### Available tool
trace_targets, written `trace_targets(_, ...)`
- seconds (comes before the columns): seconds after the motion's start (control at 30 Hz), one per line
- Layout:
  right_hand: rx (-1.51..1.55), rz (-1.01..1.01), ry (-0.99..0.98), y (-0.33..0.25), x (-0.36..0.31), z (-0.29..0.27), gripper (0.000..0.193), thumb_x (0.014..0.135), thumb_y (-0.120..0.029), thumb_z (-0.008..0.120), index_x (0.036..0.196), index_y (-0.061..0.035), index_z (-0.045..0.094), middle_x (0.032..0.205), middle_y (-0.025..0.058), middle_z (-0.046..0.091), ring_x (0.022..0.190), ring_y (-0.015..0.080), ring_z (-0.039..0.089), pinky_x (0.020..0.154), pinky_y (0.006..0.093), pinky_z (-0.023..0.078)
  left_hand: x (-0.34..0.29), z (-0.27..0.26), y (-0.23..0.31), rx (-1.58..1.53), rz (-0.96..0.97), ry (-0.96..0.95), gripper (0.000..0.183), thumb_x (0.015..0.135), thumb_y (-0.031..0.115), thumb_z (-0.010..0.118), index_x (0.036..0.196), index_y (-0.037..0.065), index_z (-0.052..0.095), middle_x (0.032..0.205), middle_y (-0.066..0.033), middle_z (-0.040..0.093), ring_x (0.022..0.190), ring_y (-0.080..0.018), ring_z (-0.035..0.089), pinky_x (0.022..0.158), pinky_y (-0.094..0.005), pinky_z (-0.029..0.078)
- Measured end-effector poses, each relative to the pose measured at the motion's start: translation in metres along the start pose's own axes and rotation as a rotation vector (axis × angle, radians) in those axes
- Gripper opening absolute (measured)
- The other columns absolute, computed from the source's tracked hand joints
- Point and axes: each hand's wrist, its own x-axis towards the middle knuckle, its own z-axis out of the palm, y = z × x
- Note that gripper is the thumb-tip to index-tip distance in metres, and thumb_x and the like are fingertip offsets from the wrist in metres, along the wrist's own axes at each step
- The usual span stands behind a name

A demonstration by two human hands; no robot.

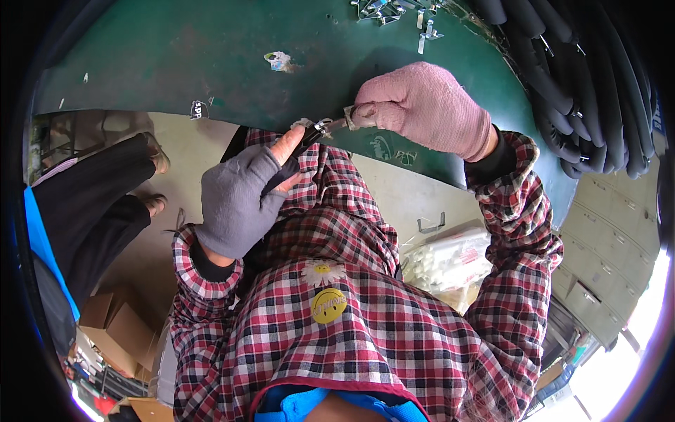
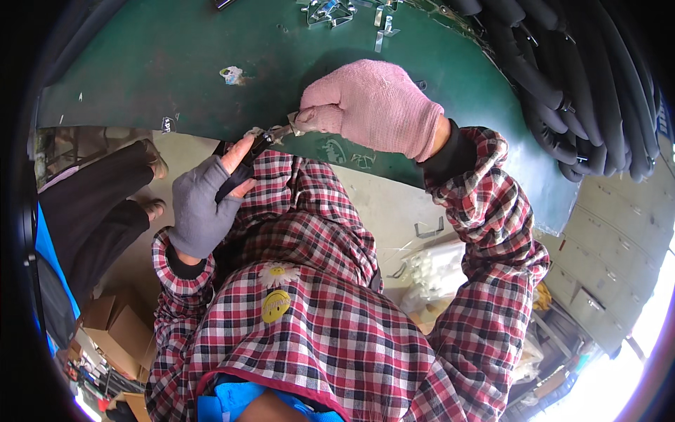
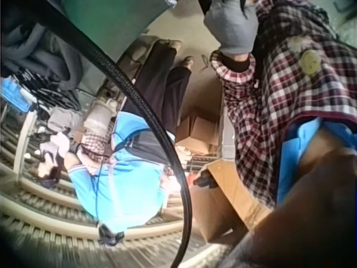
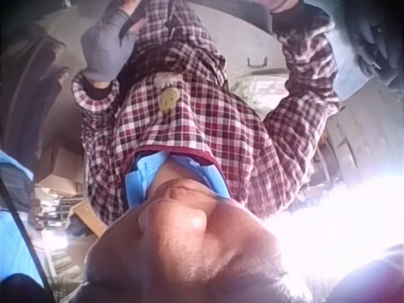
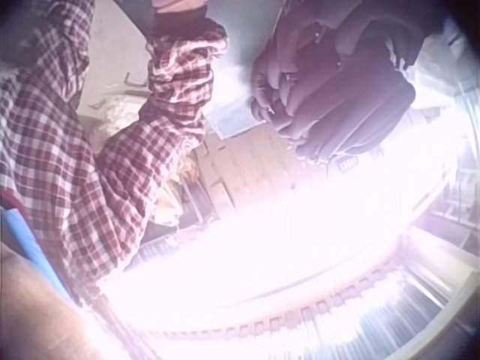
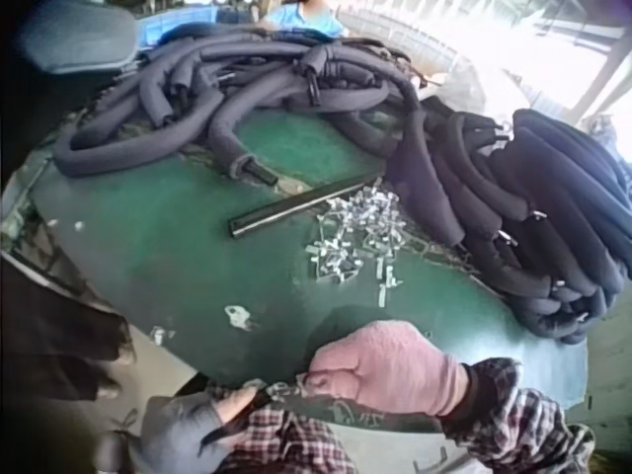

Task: The person repeatedly picks up black foam tubes and small metal clips from a green worktable, inserts the clips into the tube ends, and places the assembled pieces back on the table. The process is repeated continuously with multiple tubes and clips.

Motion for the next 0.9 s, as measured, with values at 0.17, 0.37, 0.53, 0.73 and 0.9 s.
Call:
trace_targets(0.17,0.011,0.03,-0.052,-0.003,0.003,-0.004,0.028,0.092,-0.041,0.068,0.098,-0.0143,0.077,0.084,0.0097,0.07,0.08,0.0308,0.068,0.073,0.0374,0.055,0.001,-0.001,-0.003,0.051,0.029,0.003,0.066,0.083,0.021,0.08,0.145,0.027,0.057,0.082,-0.0092,0.065,0.065,-0.0274,0.064,0.055,-0.0388,0.049)
trace_targets(0.37,-0.054,0.026,-0.116,-0.001,0.011,-0.008,0.029,0.091,-0.041,0.068,0.098,-0.0148,0.077,0.087,0.009,0.071,0.083,0.0301,0.068,0.075,0.0372,0.055,0.001,0.0,-0.002,0.01,0.037,0.002,0.064,0.083,0.01,0.077,0.144,0.017,0.059,0.073,-0.0105,0.054,0.063,-0.0277,0.057,0.059,-0.038,0.046)
trace_targets(0.53,-0.198,-0.038,-0.107,-0.008,0.019,-0.009,0.024,0.092,-0.034,0.071,0.095,-0.0113,0.076,0.078,0.0106,0.067,0.07,0.0294,0.063,0.066,0.0357,0.052,0.003,0.001,-0.001,0.008,0.02,-0.008,0.063,0.083,0.011,0.078,0.143,0.018,0.059,0.076,-0.0116,0.058,0.065,-0.0285,0.059,0.061,-0.0382,0.047)
trace_targets(0.73,-0.206,-0.015,-0.129,-0.013,0.023,-0.008,0.024,0.09,-0.036,0.073,0.096,-0.0127,0.078,0.08,0.0099,0.069,0.072,0.0288,0.066,0.069,0.0351,0.054,0.003,0.0,0.0,0.033,0.011,-0.032,0.063,0.083,0.011,0.077,0.142,0.019,0.06,0.078,-0.0121,0.059,0.066,-0.0299,0.061,0.062,-0.0391,0.048)
trace_targets(0.9,-0.217,-0.05,-0.113,-0.01,0.023,-0.005,0.025,0.09,-0.036,0.073,0.096,-0.0121,0.077,0.081,0.0095,0.07,0.075,0.0287,0.068,0.07,0.0355,0.055,0.003,0.001,-0.001,0.056,0.038,-0.016,0.063,0.083,0.01,0.077,0.142,0.019,0.06,0.076,-0.0123,0.058,0.065,-0.03,0.06,0.061,-0.0392,0.048)
